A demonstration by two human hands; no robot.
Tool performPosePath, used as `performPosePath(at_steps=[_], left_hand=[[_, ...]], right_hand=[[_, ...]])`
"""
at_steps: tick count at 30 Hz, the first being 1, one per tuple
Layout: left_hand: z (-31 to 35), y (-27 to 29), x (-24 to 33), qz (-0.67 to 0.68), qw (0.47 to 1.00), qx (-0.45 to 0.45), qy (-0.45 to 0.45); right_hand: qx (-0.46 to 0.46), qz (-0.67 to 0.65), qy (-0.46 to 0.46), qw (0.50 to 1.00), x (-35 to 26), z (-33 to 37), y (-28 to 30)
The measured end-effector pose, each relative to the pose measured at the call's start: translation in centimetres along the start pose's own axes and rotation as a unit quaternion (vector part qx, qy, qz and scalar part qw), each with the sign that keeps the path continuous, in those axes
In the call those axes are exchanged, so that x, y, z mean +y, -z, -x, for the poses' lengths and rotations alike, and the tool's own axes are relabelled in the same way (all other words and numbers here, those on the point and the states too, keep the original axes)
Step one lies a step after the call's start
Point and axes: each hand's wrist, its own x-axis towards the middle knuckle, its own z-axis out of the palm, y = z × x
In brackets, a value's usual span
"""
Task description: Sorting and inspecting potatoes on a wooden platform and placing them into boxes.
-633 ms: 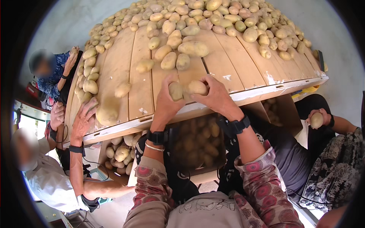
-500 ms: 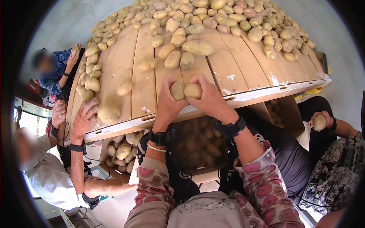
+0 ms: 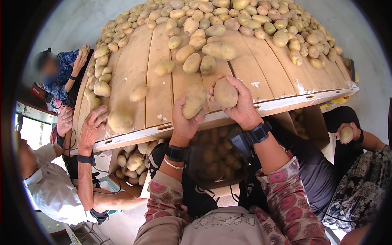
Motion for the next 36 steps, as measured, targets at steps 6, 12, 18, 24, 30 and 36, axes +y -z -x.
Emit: performPosePath(at_steps=[6,12,18,24,30,36], left_hand=[[0.6,-0.9,-0.6,0.000,1.000,-0.016,0.007],[1.0,-1.0,-0.1,-0.066,0.998,-0.014,-0.012],[1.9,-3.2,-0.6,-0.117,0.992,0.031,-0.043],[1.9,-2.5,-1.1,-0.162,0.980,0.058,-0.095],[2.1,-1.9,-0.8,-0.160,0.977,0.061,-0.127],[2.6,-1.9,-0.2,-0.204,0.959,0.086,-0.179]], right_hand=[[-0.027,-0.028,0.011,0.999,0.9,-0.1,-0.1],[-0.061,0.002,0.052,0.997,1.2,-0.3,-0.2],[-0.010,0.056,0.127,0.990,0.9,-0.4,-0.8],[-0.024,0.079,0.108,0.991,1.8,-1.1,-0.7],[-0.007,0.252,0.115,0.961,2.5,-1.3,-0.8],[0.056,0.530,0.232,0.813,3.4,-0.2,-0.9]])
